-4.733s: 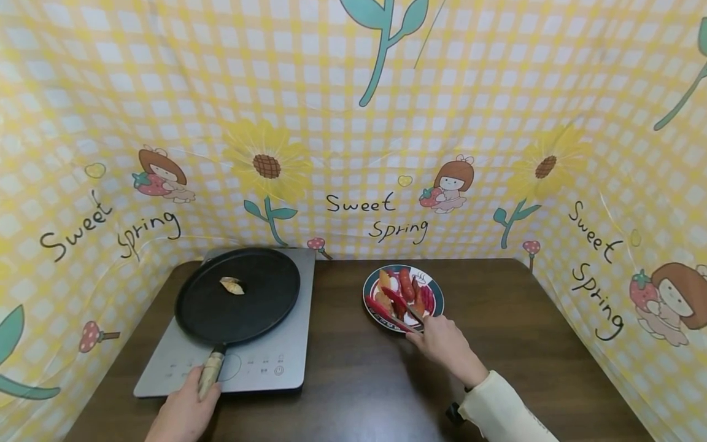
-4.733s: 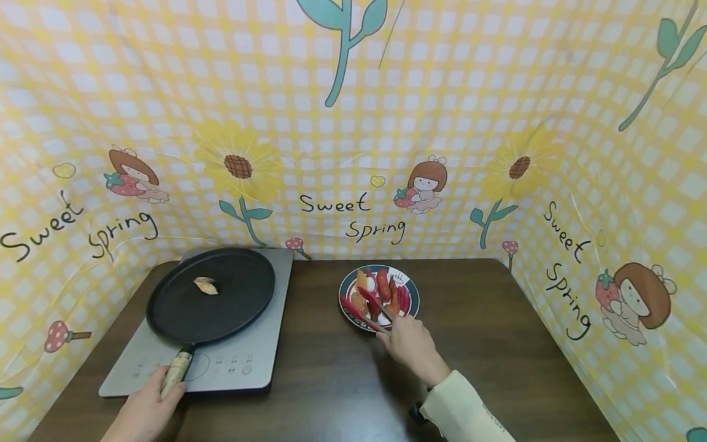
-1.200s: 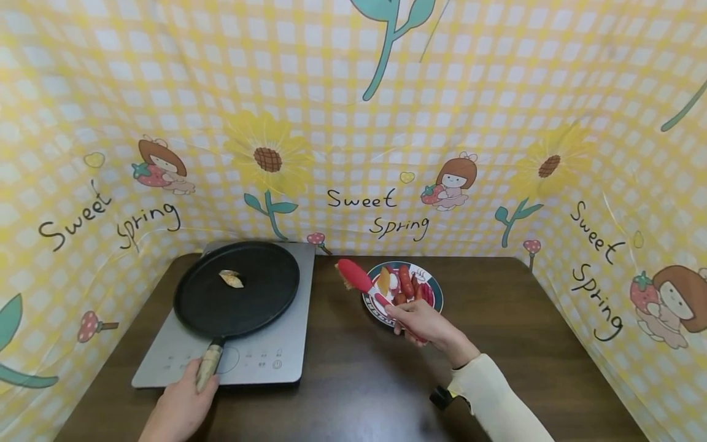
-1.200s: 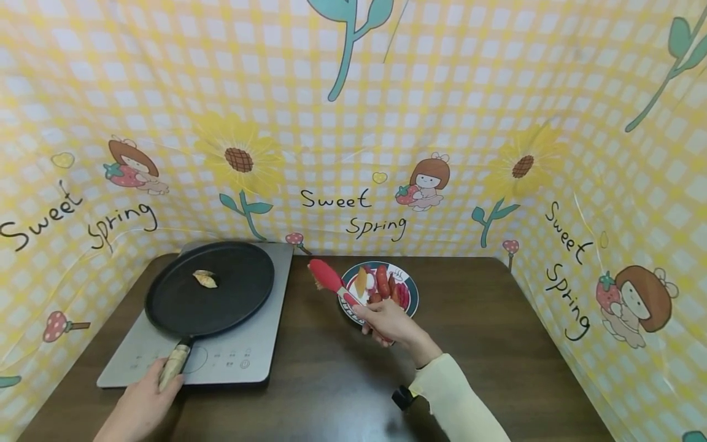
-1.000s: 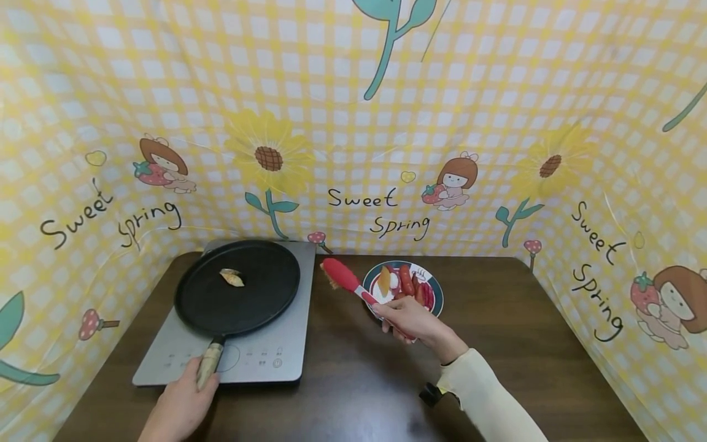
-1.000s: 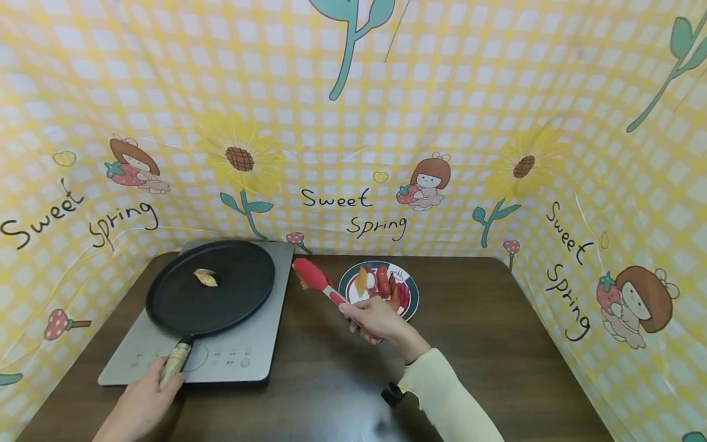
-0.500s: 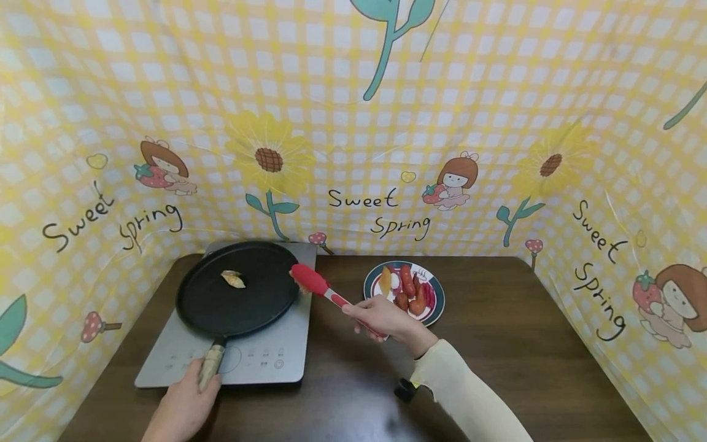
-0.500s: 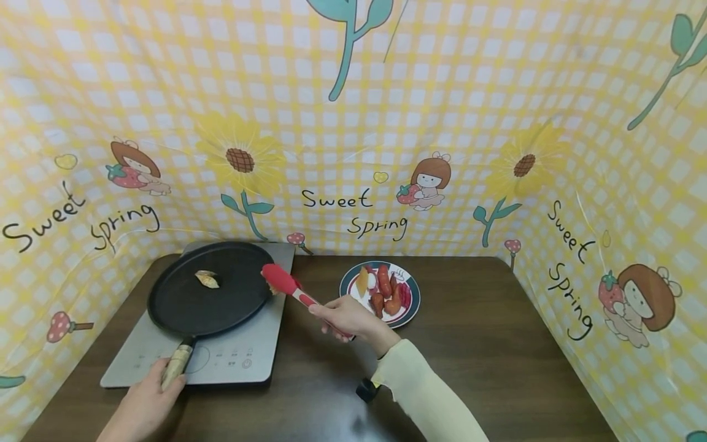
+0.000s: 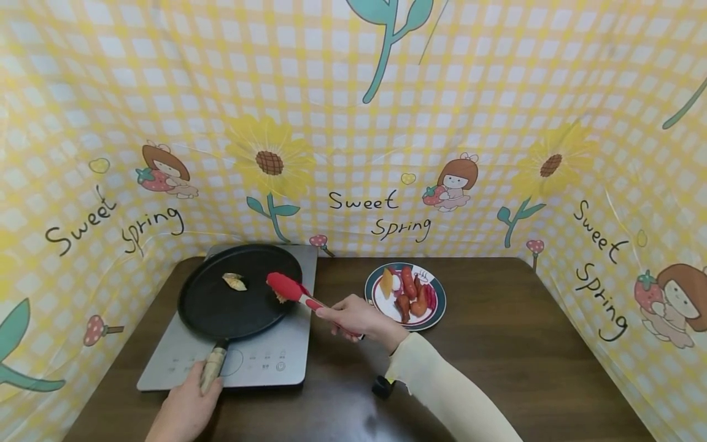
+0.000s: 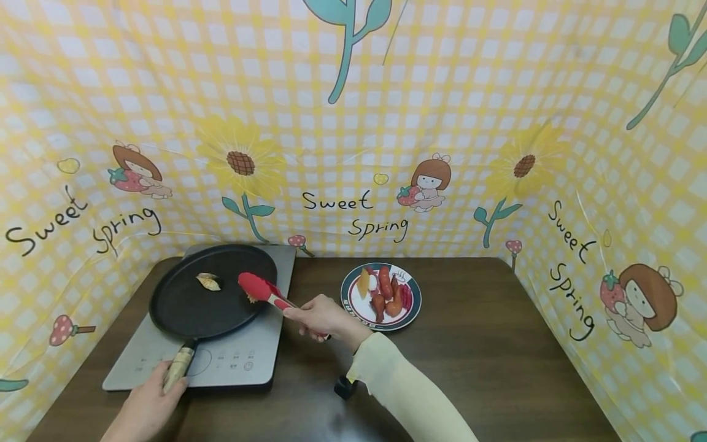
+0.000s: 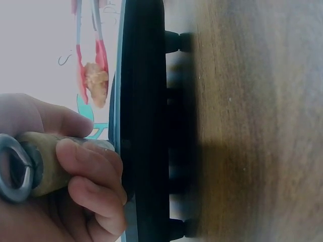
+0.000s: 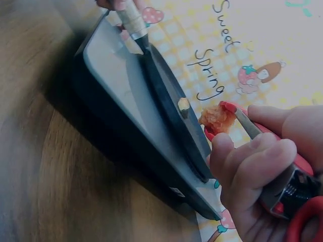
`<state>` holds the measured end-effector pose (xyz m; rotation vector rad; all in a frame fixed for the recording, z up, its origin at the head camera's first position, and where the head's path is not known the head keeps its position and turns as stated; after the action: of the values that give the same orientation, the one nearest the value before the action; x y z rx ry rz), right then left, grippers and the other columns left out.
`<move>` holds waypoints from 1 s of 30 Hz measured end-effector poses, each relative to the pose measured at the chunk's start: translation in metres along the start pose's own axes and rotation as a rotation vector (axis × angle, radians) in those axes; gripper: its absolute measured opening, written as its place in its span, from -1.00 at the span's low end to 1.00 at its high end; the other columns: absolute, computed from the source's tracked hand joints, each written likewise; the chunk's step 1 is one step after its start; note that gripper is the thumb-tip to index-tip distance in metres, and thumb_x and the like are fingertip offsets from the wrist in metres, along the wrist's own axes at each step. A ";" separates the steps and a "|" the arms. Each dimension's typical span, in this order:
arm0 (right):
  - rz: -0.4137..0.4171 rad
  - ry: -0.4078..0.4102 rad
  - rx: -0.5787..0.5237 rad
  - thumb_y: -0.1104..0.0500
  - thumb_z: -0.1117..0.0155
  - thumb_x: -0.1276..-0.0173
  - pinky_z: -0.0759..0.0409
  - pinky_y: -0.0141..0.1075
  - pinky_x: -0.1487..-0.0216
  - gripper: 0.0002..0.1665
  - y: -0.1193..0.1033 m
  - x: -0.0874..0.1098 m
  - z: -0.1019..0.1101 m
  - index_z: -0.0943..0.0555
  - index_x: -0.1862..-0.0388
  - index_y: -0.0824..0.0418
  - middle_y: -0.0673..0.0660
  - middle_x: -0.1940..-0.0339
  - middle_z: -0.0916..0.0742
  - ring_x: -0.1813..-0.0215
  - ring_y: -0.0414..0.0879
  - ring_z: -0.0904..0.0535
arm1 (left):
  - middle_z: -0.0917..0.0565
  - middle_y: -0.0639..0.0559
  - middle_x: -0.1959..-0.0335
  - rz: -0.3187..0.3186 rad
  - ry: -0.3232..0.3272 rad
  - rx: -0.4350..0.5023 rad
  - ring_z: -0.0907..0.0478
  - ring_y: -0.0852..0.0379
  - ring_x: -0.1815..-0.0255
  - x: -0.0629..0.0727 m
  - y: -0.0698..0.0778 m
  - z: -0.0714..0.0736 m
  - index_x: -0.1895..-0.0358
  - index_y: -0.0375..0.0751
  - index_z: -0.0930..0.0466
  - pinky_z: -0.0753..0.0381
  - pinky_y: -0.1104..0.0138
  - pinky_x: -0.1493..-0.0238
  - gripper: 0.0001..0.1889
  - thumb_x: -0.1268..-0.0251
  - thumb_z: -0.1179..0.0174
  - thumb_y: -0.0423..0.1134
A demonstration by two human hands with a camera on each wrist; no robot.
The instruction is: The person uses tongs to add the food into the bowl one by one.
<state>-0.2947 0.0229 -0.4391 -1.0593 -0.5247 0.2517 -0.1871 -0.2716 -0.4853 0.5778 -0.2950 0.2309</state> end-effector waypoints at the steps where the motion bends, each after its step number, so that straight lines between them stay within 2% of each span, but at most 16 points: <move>1: 0.005 0.010 0.023 -0.22 -0.24 -0.25 -0.28 -0.38 0.77 -0.51 -0.001 -0.001 -0.001 -0.68 0.45 0.19 0.22 0.62 -0.60 0.80 -0.16 -0.30 | -0.52 -0.39 0.27 0.000 0.003 -0.002 -0.38 -0.01 0.49 0.000 0.000 0.000 -0.28 -0.61 -0.02 -0.38 0.15 0.45 -0.26 -0.37 0.09 0.04; 4: 0.025 0.051 0.107 -0.24 -0.22 -0.26 -0.30 -0.37 0.78 -0.47 -0.004 -0.005 -0.002 -0.67 0.46 0.22 0.12 0.69 -0.60 0.82 -0.16 -0.31 | -0.51 -0.31 0.34 0.004 0.006 0.003 -0.37 -0.01 0.51 0.000 0.001 0.001 -0.28 -0.59 -0.02 -0.36 0.18 0.48 -0.28 -0.37 0.09 0.03; 8: 0.037 0.079 0.161 -0.25 -0.20 -0.26 -0.31 -0.36 0.77 -0.42 -0.005 -0.008 -0.005 -0.65 0.51 0.27 0.07 0.74 -0.56 0.82 -0.15 -0.32 | -0.49 -0.21 0.41 0.008 0.000 0.021 -0.35 0.00 0.54 0.001 0.002 0.000 -0.29 -0.56 -0.01 -0.32 0.21 0.52 -0.30 -0.37 0.10 0.00; 15: 0.072 0.114 0.265 -0.24 -0.22 -0.27 -0.30 -0.37 0.76 -0.46 -0.009 -0.015 -0.010 -0.56 0.63 0.18 0.03 0.79 -0.51 0.81 -0.13 -0.35 | -0.46 -0.18 0.45 0.016 0.000 0.036 -0.34 0.00 0.56 0.001 0.003 -0.003 -0.29 -0.56 -0.01 -0.31 0.22 0.53 -0.31 -0.36 0.10 -0.02; 19: 0.083 0.146 0.331 -0.24 -0.22 -0.26 -0.24 -0.38 0.78 -0.49 -0.013 -0.017 -0.012 -0.54 0.60 0.15 0.03 0.81 -0.46 0.82 -0.12 -0.33 | -0.46 -0.19 0.45 0.014 0.006 0.032 -0.34 0.00 0.56 0.001 0.003 -0.003 -0.28 -0.57 -0.01 -0.31 0.22 0.53 -0.31 -0.36 0.10 -0.02; 24: 0.080 0.161 0.351 -0.21 -0.23 -0.27 -0.21 -0.38 0.77 -0.55 -0.016 -0.020 -0.016 -0.56 0.49 0.14 0.06 0.76 -0.48 0.80 -0.11 -0.33 | -0.47 -0.20 0.44 0.014 0.005 0.027 -0.35 -0.01 0.56 0.000 0.004 -0.003 -0.28 -0.57 -0.01 -0.32 0.22 0.53 -0.31 -0.36 0.09 -0.01; 30: 0.120 0.185 0.418 -0.17 -0.23 -0.29 -0.19 -0.39 0.76 -0.55 -0.020 -0.025 -0.022 -0.55 0.55 0.16 0.04 0.78 -0.46 0.78 -0.14 -0.31 | -0.48 -0.23 0.44 -0.001 0.009 0.008 -0.36 -0.01 0.54 0.000 0.002 -0.002 -0.27 -0.59 -0.01 -0.33 0.21 0.51 -0.31 -0.36 0.09 -0.01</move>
<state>-0.3056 -0.0149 -0.4372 -0.6975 -0.2265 0.3479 -0.1871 -0.2685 -0.4854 0.5851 -0.2852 0.2339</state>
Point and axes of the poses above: each hand's wrist, its own x-axis away from the middle knuckle, its own z-axis out of the back of the hand, y = z × x, the point moved 6 cm from there along -x, towards the middle knuckle
